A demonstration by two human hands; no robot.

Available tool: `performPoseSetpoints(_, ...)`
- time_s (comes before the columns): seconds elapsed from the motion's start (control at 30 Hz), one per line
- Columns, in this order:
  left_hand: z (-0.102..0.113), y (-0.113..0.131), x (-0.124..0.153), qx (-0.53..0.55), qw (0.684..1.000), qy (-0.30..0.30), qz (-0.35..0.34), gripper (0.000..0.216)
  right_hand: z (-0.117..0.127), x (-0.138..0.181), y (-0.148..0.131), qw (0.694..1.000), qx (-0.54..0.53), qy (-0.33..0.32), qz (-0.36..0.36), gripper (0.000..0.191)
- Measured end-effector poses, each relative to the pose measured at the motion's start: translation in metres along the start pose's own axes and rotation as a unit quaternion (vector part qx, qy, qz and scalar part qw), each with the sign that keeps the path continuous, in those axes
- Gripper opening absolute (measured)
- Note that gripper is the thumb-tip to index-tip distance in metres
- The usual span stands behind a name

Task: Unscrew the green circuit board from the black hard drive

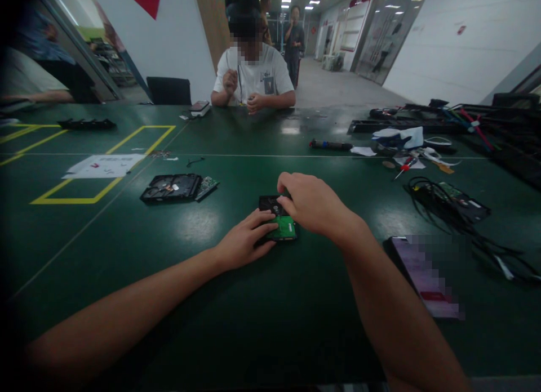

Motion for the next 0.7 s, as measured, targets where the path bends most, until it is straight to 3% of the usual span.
performPoseSetpoints(0.13, 0.000, 0.001, 0.000, -0.007, 1.000, 0.001, -0.007, 0.041, 0.001, 0.002, 0.000, 0.997, 0.047, -0.010, -0.059, 0.019)
performPoseSetpoints(0.37, 0.000, 0.000, -0.001, 0.003, 1.000, 0.005, -0.005, 0.042, 0.002, 0.000, -0.004, 0.999, 0.035, -0.010, -0.029, 0.010)
performPoseSetpoints(0.5, -0.001, -0.001, 0.000, 0.000, 1.000, 0.001, -0.007, 0.041, 0.003, 0.001, 0.004, 0.993, 0.093, -0.008, -0.077, 0.023)
performPoseSetpoints(0.7, 0.000, 0.000, -0.001, 0.002, 1.000, -0.002, -0.003, 0.042, 0.001, 0.000, -0.007, 1.000, 0.022, -0.002, 0.002, 0.011)
Point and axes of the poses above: each hand's wrist, its own x-axis away from the middle knuckle, its own z-axis out of the back of the hand, y = z × x, the point moved 8 cm from there along -x, towards the middle knuckle, and after that the axes turned 8 degrees about z, right-handed, at the moved point
